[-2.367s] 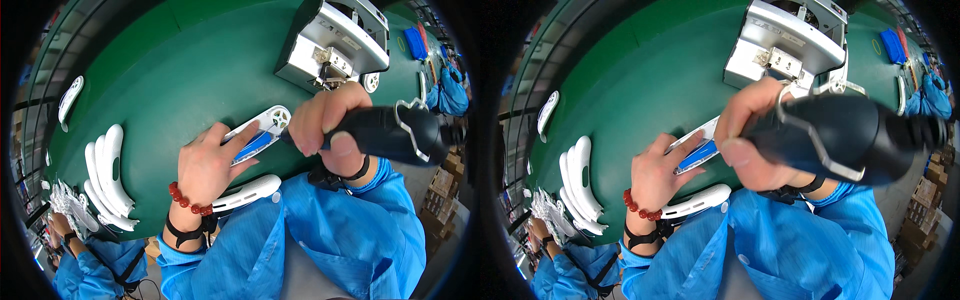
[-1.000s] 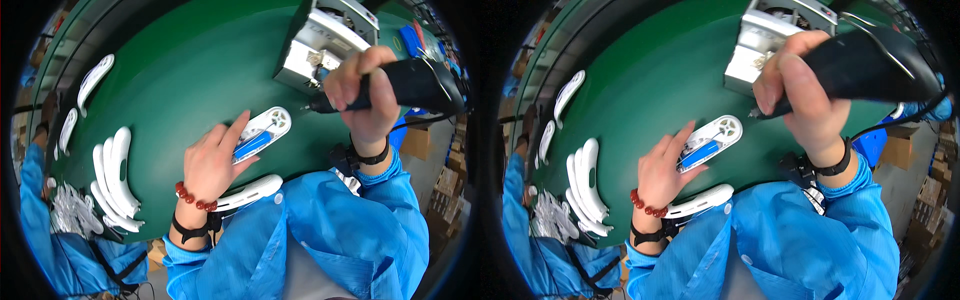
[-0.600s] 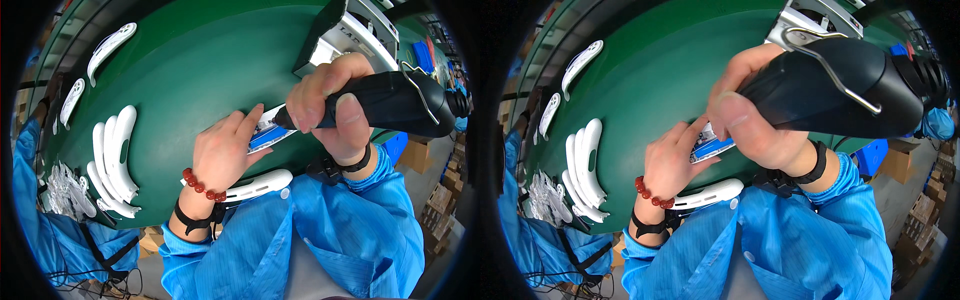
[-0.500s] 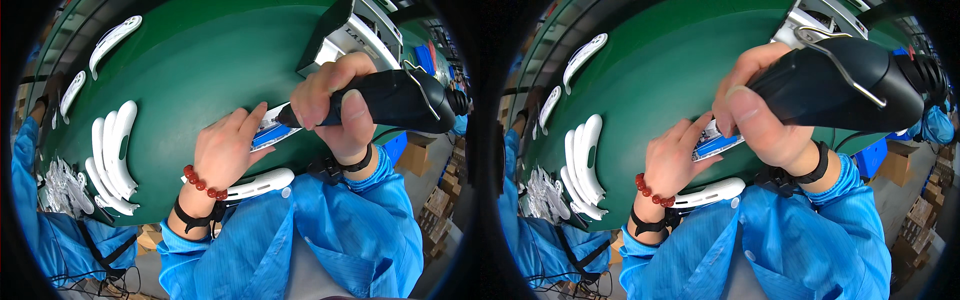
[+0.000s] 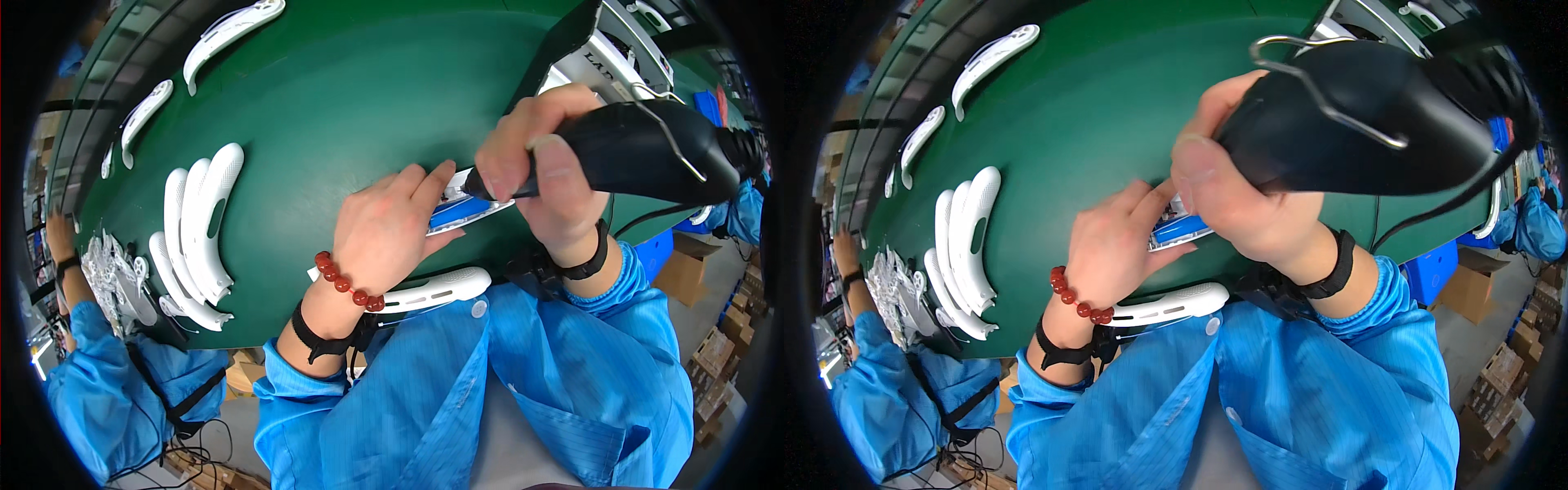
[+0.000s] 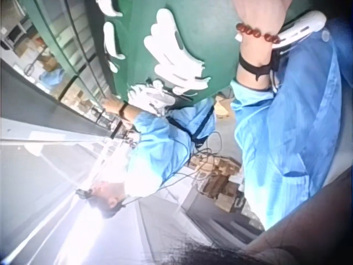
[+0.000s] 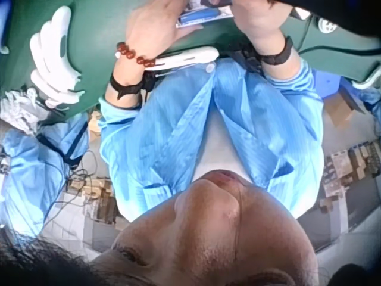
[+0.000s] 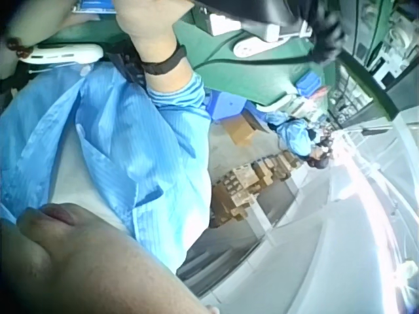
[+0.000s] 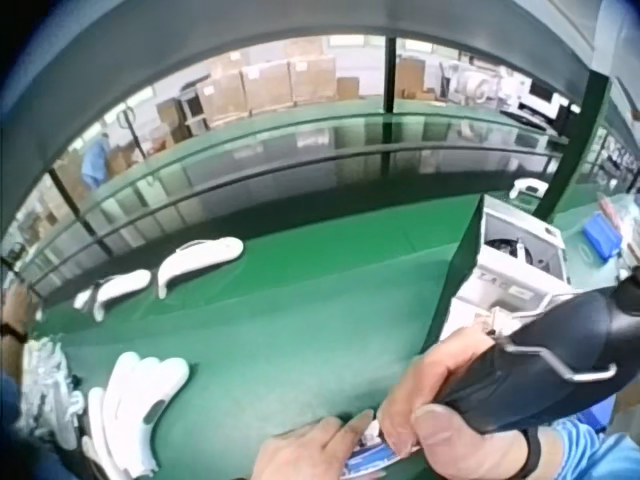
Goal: Assembling plastic housings for electronic devices using an electric screwdriver.
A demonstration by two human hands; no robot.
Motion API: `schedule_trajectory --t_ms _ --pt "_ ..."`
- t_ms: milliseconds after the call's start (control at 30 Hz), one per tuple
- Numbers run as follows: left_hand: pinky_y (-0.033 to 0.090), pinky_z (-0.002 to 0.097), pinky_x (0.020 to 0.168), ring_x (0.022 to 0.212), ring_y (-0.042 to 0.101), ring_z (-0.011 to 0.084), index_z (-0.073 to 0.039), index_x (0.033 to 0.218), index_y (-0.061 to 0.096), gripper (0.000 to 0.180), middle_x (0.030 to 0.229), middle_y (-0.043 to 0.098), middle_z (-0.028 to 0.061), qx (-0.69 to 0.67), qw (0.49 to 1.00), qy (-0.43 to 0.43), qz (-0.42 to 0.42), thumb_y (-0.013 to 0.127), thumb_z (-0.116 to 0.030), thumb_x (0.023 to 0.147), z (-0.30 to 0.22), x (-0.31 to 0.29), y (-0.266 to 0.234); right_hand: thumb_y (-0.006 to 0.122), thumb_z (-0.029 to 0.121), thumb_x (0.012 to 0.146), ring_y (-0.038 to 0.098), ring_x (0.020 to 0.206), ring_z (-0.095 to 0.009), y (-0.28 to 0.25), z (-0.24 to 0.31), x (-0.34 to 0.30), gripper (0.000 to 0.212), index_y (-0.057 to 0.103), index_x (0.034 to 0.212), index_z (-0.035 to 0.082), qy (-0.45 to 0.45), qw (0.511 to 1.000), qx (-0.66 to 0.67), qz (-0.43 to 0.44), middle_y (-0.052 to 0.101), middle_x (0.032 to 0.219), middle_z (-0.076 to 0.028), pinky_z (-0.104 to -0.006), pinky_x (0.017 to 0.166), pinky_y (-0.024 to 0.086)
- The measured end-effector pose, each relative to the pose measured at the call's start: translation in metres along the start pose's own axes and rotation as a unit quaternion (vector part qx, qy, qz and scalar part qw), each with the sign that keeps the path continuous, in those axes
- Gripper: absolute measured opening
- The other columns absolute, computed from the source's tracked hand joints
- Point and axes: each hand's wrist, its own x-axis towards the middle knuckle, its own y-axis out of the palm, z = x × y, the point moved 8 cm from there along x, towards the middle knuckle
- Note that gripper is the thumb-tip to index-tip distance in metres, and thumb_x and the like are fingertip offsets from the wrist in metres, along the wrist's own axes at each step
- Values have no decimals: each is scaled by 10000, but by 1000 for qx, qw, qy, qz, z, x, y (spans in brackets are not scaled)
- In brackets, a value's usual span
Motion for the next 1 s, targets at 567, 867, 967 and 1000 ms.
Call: schedule_trajectory --t_ms 567,867,967,1000 --pt "460 409 827 965 574 303 -78 1210 540 573 1024 609 101 182 979 65 -72 758 -324 741 59 138 -61 674 211 838 529 475 -155 4 -19 -13 290 466 889 15 134 948 269 103 535 587 -84 -287 472 455" --pt "416 495 992 1228 517 283 -120 1371 462 813 1313 546 134 259 920 -293 31 750 -524 727 239 160 -112 678 31 780 598 655 -139 7 -23 -23 238 505 939 -7 183 946 230 136 585 761 -97 -260 559 488" --pt "474 462 891 1061 610 313 -98 1198 549 537 1114 628 141 285 924 -256 4 743 -366 775 259 125 -113 675 21 774 599 660 -142 8 -22 -22 231 506 929 -2 163 945 264 103 576 738 -87 -255 561 483" --pt "497 429 867 1003 612 349 -57 1153 565 508 1082 625 163 292 935 -197 -42 765 -301 755 232 118 -121 686 42 775 598 638 -154 8 -16 -19 241 496 920 8 151 952 229 138 562 699 -77 -263 548 478"
